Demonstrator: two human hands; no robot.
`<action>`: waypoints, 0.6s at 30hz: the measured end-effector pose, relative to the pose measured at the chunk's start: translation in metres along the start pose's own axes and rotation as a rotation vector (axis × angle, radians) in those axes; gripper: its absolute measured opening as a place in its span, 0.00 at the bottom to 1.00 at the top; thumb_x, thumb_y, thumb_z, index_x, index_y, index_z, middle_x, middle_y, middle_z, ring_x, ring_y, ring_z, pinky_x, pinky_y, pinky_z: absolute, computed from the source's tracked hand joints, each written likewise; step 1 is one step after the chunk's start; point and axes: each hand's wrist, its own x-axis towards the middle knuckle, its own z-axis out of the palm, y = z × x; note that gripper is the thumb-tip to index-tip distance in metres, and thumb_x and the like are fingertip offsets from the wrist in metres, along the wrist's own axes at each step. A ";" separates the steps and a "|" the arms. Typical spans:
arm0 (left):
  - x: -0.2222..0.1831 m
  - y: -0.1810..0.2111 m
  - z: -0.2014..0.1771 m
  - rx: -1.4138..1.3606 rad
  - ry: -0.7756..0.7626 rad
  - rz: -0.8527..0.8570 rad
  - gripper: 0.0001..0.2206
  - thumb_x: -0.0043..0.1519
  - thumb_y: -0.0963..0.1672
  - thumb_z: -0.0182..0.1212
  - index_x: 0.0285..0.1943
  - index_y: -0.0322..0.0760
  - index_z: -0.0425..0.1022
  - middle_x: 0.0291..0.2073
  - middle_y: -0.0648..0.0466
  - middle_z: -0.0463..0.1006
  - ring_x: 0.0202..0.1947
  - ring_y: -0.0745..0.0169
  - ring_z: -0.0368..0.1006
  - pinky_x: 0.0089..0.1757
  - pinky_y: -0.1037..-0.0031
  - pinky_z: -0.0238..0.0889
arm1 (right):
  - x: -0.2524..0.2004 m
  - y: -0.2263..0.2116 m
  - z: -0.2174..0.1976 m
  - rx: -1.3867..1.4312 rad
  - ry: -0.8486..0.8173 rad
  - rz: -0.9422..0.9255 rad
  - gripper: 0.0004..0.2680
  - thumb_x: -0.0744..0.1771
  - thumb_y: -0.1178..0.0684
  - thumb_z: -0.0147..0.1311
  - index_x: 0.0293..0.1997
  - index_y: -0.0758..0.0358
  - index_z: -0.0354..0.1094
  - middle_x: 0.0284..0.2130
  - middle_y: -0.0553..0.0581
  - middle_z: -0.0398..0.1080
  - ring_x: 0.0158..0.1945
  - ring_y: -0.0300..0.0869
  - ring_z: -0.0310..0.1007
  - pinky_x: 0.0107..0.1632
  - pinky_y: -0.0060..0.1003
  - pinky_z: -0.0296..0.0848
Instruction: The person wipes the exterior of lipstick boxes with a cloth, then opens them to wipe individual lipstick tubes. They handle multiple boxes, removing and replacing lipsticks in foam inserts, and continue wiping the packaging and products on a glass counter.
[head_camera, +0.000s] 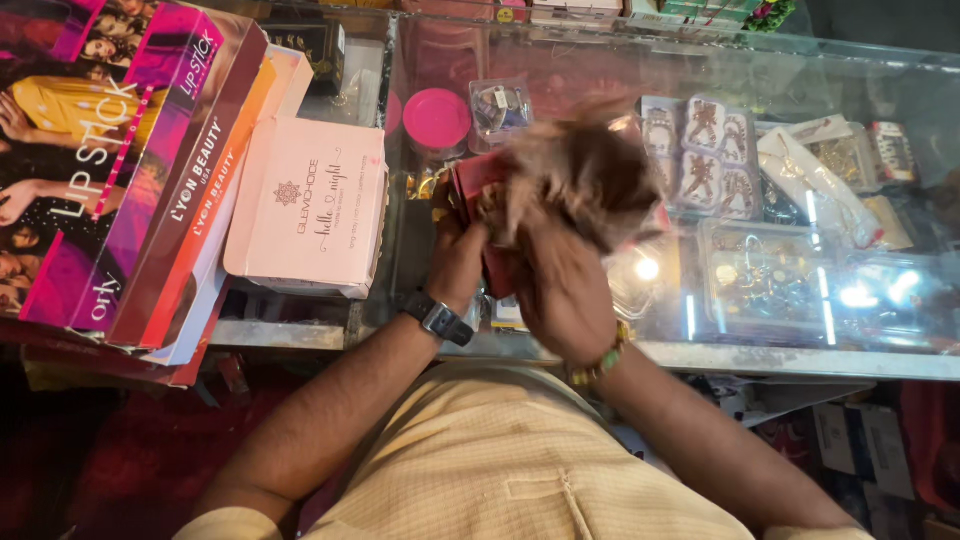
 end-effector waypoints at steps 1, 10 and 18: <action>0.001 0.001 -0.001 0.006 0.044 -0.007 0.25 0.64 0.46 0.62 0.69 0.35 0.61 0.54 0.53 0.75 0.52 0.66 0.74 0.48 0.73 0.71 | -0.025 -0.002 0.002 0.107 -0.051 0.029 0.12 0.67 0.60 0.53 0.57 0.70 0.65 0.53 0.72 0.72 0.56 0.61 0.75 0.58 0.49 0.75; 0.006 0.044 0.032 -0.425 0.107 -0.227 0.23 0.60 0.49 0.64 0.61 0.36 0.69 0.49 0.50 0.78 0.49 0.54 0.76 0.46 0.59 0.74 | -0.024 0.090 -0.034 1.055 0.555 0.539 0.14 0.74 0.57 0.53 0.67 0.70 0.60 0.58 0.61 0.69 0.57 0.43 0.73 0.63 0.38 0.75; 0.026 0.055 0.054 -0.607 0.061 -0.164 0.25 0.64 0.51 0.65 0.64 0.33 0.70 0.55 0.48 0.78 0.53 0.53 0.77 0.53 0.59 0.73 | -0.052 -0.027 0.041 0.529 0.177 0.304 0.20 0.72 0.59 0.45 0.76 0.64 0.53 0.79 0.66 0.42 0.84 0.54 0.35 0.82 0.49 0.37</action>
